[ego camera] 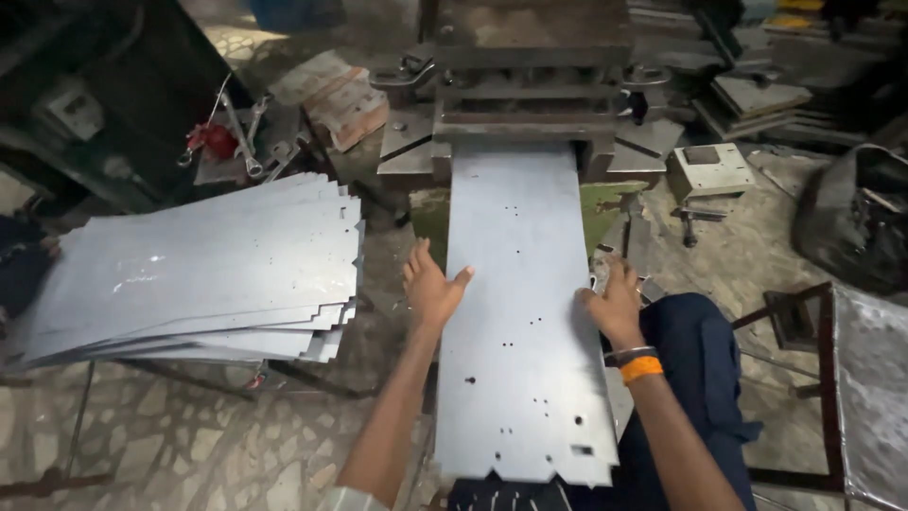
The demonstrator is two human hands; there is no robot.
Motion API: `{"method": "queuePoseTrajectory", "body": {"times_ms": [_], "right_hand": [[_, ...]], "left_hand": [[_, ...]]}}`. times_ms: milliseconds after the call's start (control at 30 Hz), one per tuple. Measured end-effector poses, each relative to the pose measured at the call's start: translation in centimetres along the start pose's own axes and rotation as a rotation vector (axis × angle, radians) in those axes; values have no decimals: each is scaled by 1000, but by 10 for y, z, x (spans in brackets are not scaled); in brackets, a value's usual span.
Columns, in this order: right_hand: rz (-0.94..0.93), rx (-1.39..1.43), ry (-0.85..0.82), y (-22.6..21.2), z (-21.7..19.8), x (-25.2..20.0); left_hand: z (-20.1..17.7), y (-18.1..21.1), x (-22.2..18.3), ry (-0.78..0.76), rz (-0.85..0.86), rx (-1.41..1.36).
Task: Manually feeding metal sheets into a stamping machine and stacking the processed sheets.
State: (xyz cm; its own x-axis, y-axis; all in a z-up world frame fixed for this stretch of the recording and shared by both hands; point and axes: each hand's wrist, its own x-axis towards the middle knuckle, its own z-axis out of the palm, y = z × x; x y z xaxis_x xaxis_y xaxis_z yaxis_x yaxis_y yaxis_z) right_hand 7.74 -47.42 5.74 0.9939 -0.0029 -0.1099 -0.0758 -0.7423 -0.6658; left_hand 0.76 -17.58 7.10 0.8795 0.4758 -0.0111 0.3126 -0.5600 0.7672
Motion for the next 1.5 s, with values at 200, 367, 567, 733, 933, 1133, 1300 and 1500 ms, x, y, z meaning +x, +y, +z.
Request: {"method": "queuePoseTrajectory", "body": {"times_ms": [200,367,567,733,933,1133,1300,1500], "right_hand": [[77,119,-93,13,42,-6],[-429,-125,142,-68,32,-2],[-443,400,-404,-175,135,44],[-68,745,-660,-191,282,73],[408,732,-659,-173,388,56],[169,497,-420,-183,310,44],[126,978,-423,-220,200,-5],[100,929,-499,-195,90,-65]], "left_hand": [[38,-34,-15,-205,-217,-247],[-3,-26,13,-66,-188,-327],[-90,-100,120,400,54,125],[-145,-159,124,427,-51,634],[-97,-144,89,179,-229,657],[-101,-118,72,385,-85,253],[-145,-100,22,1455,-390,-588],[-113,-224,41,984,-464,-1578]]}}
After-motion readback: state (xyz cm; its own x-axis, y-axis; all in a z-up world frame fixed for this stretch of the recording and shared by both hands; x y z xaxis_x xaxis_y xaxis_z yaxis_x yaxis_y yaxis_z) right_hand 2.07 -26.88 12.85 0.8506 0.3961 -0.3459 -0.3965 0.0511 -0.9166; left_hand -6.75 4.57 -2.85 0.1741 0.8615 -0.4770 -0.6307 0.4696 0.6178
